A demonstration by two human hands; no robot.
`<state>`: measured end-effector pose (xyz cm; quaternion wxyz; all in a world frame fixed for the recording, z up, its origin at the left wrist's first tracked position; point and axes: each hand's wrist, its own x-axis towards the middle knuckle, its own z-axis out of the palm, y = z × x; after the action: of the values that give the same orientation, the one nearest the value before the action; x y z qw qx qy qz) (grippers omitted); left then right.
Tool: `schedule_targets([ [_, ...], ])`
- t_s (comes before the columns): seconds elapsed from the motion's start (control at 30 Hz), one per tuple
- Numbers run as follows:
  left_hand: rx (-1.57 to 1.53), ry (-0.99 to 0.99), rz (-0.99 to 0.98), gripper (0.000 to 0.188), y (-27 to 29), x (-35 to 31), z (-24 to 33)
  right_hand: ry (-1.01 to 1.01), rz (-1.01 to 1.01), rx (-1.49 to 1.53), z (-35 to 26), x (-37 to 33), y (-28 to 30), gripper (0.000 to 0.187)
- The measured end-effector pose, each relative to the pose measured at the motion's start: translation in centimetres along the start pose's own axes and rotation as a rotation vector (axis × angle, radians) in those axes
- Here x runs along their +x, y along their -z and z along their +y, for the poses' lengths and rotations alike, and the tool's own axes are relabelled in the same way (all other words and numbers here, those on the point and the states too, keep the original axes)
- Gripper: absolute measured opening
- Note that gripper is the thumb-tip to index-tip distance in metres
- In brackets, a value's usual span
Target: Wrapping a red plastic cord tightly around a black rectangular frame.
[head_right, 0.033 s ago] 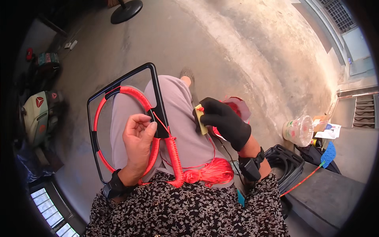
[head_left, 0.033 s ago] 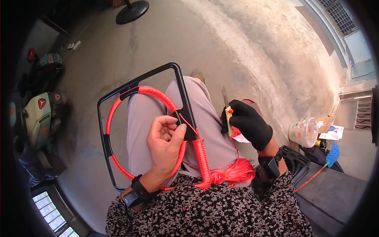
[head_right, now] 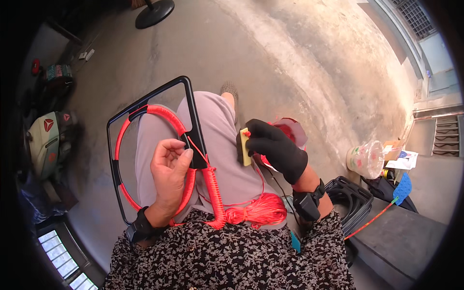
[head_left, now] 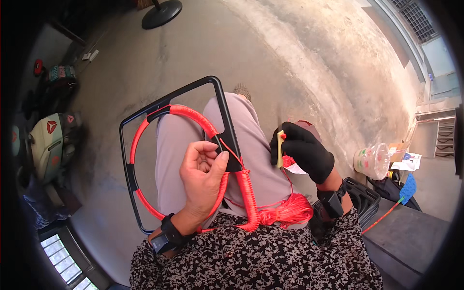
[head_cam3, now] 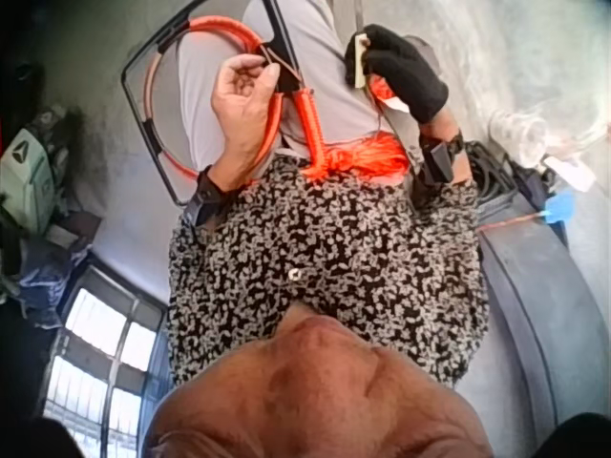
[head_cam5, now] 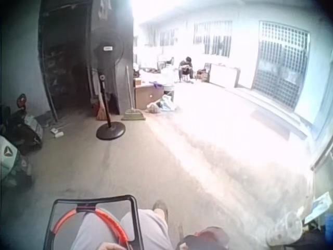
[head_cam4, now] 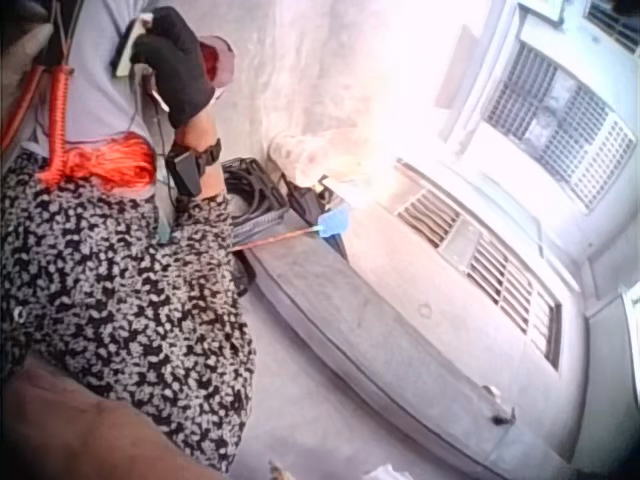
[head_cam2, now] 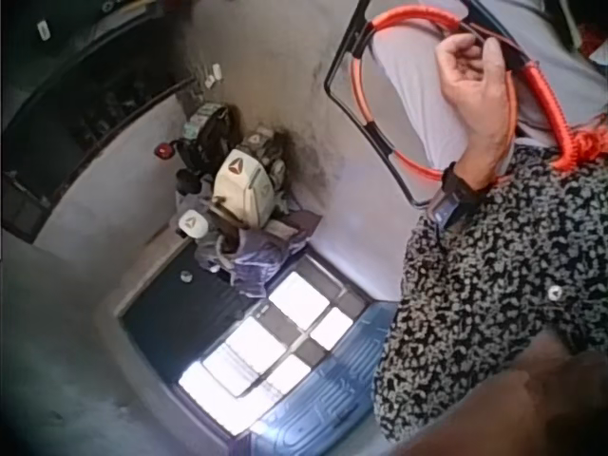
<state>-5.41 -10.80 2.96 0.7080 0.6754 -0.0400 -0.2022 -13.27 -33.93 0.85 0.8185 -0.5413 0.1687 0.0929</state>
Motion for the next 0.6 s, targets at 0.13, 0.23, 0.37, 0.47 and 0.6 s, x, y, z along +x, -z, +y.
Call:
schedule_targets([
  [0.13,0.330,-0.132,-0.027,0.032,-0.2,0.1,0.7,-0.053,-0.187,0.106,-0.8,0.3,-0.4,0.021],
  [0.23,0.675,-0.386,-0.161,0.031,-0.2,0.3,1.5,-0.073,-0.041,0.033,-0.9,0.4,-0.7,0.019],
  [0.37,0.697,-0.592,-0.200,0.025,0.5,0.6,0.6,-0.226,-0.171,-0.110,-2.0,0.3,-1.2,0.019],
  [0.47,0.730,-0.605,-0.154,0.023,0.6,0.4,0.5,-0.257,-0.298,-0.139,-2.4,0.5,-1.0,0.015],
  [0.6,0.856,-0.685,-0.096,0.017,0.1,0.5,1.1,-0.318,-0.455,-0.327,-3.7,0.8,-1.2,0.018],
])
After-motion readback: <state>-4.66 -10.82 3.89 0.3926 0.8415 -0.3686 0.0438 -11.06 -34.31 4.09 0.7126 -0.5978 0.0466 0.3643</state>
